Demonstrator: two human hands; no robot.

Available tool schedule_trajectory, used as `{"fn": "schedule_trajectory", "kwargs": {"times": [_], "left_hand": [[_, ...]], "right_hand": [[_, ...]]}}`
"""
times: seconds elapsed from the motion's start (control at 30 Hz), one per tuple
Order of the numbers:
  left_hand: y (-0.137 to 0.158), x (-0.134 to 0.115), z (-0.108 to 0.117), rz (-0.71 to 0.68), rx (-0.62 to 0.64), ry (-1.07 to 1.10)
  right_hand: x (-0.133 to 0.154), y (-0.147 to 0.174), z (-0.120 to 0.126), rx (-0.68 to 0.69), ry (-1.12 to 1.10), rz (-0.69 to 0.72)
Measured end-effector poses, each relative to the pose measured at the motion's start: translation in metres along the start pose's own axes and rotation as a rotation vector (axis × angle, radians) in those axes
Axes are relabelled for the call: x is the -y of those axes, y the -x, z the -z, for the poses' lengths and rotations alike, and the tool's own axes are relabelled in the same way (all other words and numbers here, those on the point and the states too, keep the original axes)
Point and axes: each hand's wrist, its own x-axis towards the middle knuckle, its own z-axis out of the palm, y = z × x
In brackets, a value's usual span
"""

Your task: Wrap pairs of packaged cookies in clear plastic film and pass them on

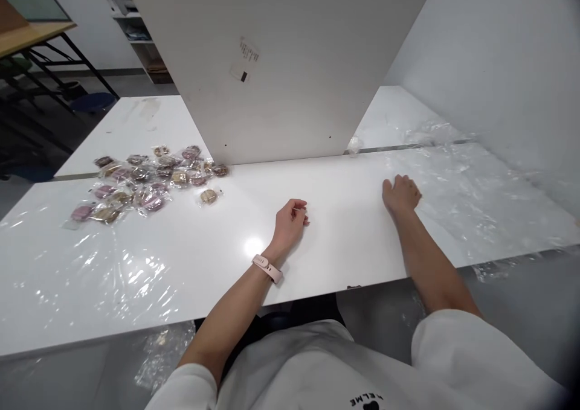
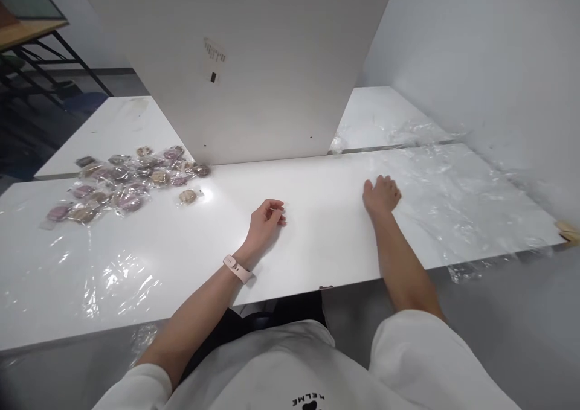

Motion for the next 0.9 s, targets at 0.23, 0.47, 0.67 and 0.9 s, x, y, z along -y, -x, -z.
{"fn": "schedule_trajectory", "kwargs": {"times": [0.23,0.47,0.67,0.9], "left_hand": [[0.015,-0.021,0.003,-0.264,-0.268,-0.217],[0.079,-0.020,0.045,-0.417,0.326,-0.786],[0.091,-0.007,0.109,-0.252,0.161,-1.033],[0.077,-0.018,0.110,-0.211,-0.105,-0.951]], "right_hand": [[0.015,0.211,0.021,0.239,-0.109,0.730],[0.037,0.268,0.099,0.317,-0.559,0.820],[0.018,0.190,0.069,0.086,-0.356,0.637],[0.060,0.170,0.032,0.174,-0.493,0.707]]}}
